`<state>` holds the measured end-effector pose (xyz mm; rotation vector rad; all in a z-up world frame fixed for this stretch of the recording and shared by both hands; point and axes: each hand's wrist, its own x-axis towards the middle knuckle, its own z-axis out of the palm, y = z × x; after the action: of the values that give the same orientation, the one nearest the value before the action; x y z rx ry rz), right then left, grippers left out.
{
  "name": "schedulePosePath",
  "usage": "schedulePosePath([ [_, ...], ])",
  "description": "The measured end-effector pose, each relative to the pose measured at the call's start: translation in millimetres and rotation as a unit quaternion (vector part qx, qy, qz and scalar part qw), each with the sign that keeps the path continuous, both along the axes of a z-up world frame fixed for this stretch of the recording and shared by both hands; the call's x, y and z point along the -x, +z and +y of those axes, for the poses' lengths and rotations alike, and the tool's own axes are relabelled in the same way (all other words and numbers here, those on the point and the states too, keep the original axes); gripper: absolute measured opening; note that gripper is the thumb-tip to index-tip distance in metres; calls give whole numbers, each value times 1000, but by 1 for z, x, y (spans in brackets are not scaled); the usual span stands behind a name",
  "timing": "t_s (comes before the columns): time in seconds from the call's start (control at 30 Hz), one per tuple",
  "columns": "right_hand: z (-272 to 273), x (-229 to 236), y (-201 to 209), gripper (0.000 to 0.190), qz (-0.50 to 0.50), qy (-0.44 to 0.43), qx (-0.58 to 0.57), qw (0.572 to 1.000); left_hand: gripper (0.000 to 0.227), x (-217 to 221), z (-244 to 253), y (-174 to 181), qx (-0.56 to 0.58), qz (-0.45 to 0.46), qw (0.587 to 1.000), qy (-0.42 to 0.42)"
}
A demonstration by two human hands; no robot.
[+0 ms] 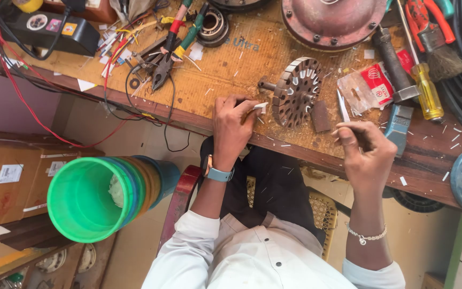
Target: The person cuts small white rectangular pieces using scissors and inserts them into the slots of a circular metal stator component. The person repeats this process multiple times, handling the stator and the white pieces by hand.
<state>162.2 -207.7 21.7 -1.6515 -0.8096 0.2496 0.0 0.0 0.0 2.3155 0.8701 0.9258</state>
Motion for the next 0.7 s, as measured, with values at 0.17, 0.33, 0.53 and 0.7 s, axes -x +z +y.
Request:
schedulePosePath([
  [0.17, -3, 18, 6, 11, -31, 42, 46, 998, 12, 5, -5, 12, 76, -77, 993, -45],
  [0.33, 14, 54, 24, 17, -94, 155, 3, 984, 12, 36, -26, 27, 266, -67, 958, -88],
  [0.53, 36, 67, 24, 28, -191, 202, -46, 960, 12, 64, -42, 31, 382, -61, 890, -241],
  [0.7, 32, 69, 4, 24, -117, 142, -33, 982, 11, 62, -53, 27, 349, -56, 909, -219],
])
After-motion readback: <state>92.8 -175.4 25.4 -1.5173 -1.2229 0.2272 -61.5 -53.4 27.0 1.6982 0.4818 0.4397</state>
